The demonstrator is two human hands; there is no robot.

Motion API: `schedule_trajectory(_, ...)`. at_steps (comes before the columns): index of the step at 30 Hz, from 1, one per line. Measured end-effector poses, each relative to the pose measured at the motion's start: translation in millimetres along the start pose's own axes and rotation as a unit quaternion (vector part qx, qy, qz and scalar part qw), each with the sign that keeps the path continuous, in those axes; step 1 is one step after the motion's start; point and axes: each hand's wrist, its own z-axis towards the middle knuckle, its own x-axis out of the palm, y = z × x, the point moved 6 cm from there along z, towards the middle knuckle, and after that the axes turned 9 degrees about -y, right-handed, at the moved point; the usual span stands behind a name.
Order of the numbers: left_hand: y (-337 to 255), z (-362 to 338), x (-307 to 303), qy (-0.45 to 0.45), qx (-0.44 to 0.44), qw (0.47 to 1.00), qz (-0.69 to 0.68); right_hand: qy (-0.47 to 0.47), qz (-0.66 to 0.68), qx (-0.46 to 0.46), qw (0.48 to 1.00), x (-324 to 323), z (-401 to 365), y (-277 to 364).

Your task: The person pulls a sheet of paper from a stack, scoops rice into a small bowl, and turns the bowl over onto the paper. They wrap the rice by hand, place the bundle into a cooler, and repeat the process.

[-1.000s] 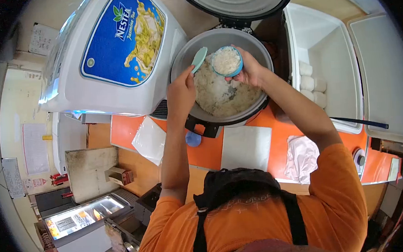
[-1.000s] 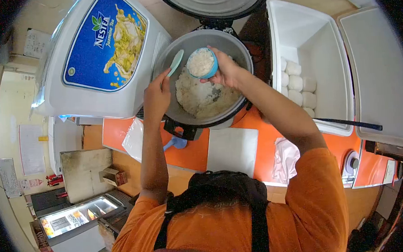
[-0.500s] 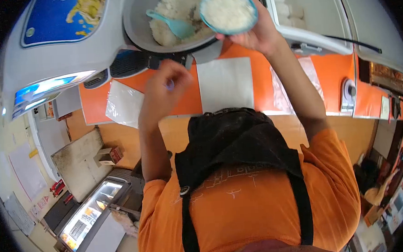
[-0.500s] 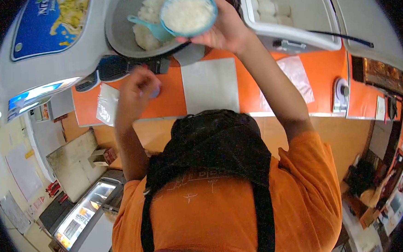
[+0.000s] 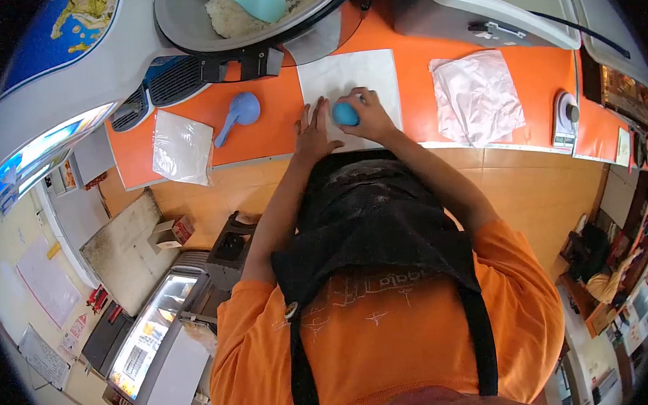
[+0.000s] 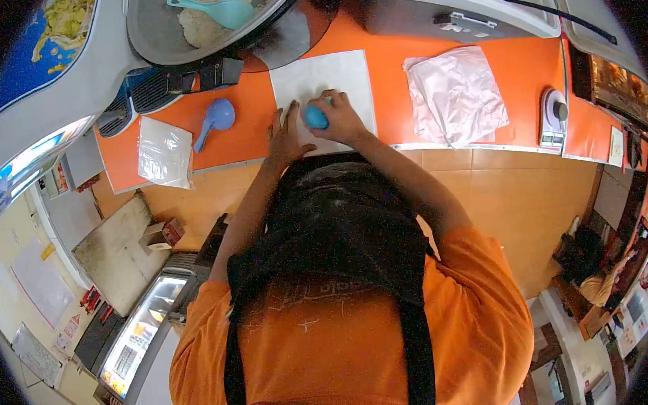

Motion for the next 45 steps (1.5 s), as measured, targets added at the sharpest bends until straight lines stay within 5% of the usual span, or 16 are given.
schedule_trajectory(5, 1, -1, 0, -0.024, 0.019, 0.999, -0.008, 0.015, -0.117, -0.076, 0.99, 22, -2, -6)
schedule_trajectory(24, -2, -4, -2, -0.003, -0.04, 0.998, 0.038, 0.019, -0.123, -0.027, 0.992, 10, 9, -7)
schedule_trajectory(27, 0, -5, 0, -0.02, -0.038, 0.998, 0.036, -0.027, -0.061, -0.01, 0.998, -8, 14, -4)
schedule_trajectory(29, 2, -2, 3, -0.021, -0.033, 0.999, 0.03, -0.148, 0.0, -0.038, 0.988, -47, 14, -6)
schedule_trajectory(36, 8, -4, 3, -0.076, 0.012, 0.997, 0.006, -0.186, -0.163, 0.033, 0.968, -127, -45, -67)
schedule_trajectory(39, 10, -4, 2, -0.095, 0.042, 0.994, -0.023, -0.279, -0.052, -0.006, 0.959, -155, -43, -34)
schedule_trajectory(40, 5, -6, -3, -0.075, 0.026, 0.997, 0.002, -0.26, 0.091, 0.092, 0.957, -165, -41, 0)
schedule_trajectory(42, 7, -4, -3, -0.078, 0.045, 0.996, -0.014, -0.218, 0.245, 0.046, 0.944, -190, -36, 102)
schedule_trajectory(44, 13, -4, 4, -0.071, 0.048, 0.996, -0.015, -0.16, 0.235, -0.143, 0.948, -220, -45, 222)
schedule_trajectory(45, 12, -4, 4, -0.064, 0.055, 0.996, -0.018, -0.114, 0.301, -0.167, 0.932, -235, -55, 282)
